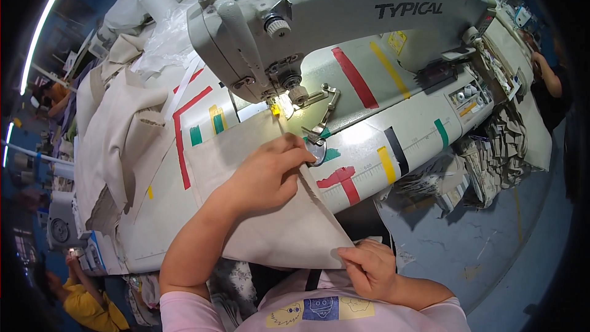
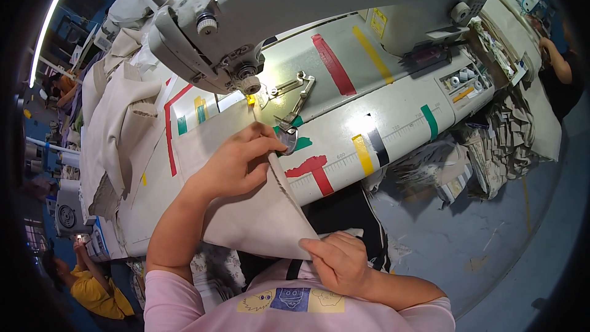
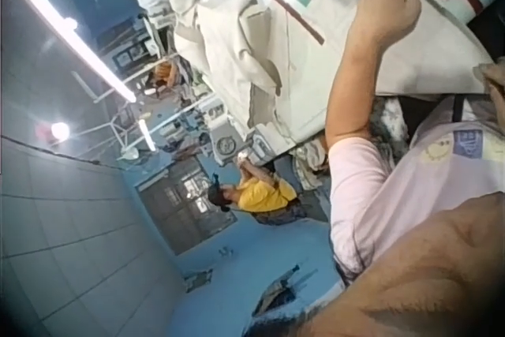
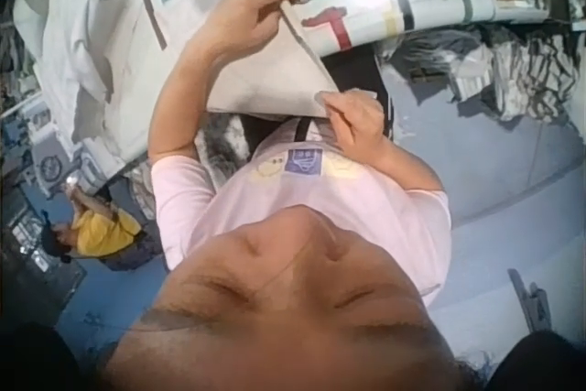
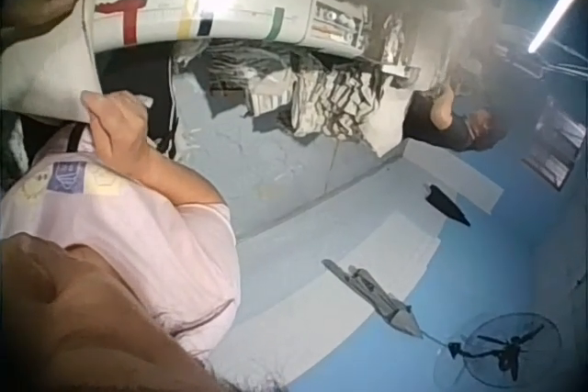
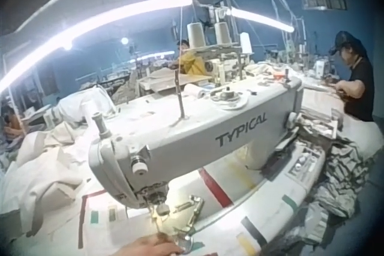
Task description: Sewing small white strips onto beige fabric pieces using an industrial sewing machine.
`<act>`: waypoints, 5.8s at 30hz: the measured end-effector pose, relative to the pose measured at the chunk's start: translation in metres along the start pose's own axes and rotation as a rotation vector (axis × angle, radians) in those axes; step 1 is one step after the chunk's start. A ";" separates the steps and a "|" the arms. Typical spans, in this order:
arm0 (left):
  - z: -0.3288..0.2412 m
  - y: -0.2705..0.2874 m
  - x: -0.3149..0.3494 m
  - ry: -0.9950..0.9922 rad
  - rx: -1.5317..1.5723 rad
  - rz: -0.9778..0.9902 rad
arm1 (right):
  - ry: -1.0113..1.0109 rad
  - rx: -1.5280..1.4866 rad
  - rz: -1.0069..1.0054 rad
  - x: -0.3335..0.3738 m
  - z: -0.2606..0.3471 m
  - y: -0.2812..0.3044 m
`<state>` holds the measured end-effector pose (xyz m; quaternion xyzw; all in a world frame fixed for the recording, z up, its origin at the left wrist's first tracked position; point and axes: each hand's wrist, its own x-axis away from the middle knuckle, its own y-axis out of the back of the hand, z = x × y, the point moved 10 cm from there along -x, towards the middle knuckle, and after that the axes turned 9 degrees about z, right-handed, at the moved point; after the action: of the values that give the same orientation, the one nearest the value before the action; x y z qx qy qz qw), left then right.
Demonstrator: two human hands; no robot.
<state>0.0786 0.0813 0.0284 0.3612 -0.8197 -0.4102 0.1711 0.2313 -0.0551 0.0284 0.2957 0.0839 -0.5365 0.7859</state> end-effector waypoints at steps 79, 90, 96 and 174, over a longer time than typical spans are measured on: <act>0.017 -0.015 0.065 0.296 -0.338 -0.176 | -0.151 0.466 0.170 0.021 0.016 0.012; 0.067 0.027 0.044 0.279 -0.398 -0.310 | -0.156 0.469 0.093 -0.004 0.000 0.004; 0.095 0.061 0.041 0.254 -0.531 -0.397 | -0.251 0.373 0.048 -0.014 -0.012 -0.006; 0.067 0.034 0.040 0.165 -0.200 -0.296 | -0.170 0.780 0.139 -0.187 -0.090 -0.024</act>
<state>-0.0025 0.1026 0.0147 0.4916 -0.6959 -0.4794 0.2105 0.1500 0.1375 0.0305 0.5313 -0.2114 -0.4960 0.6535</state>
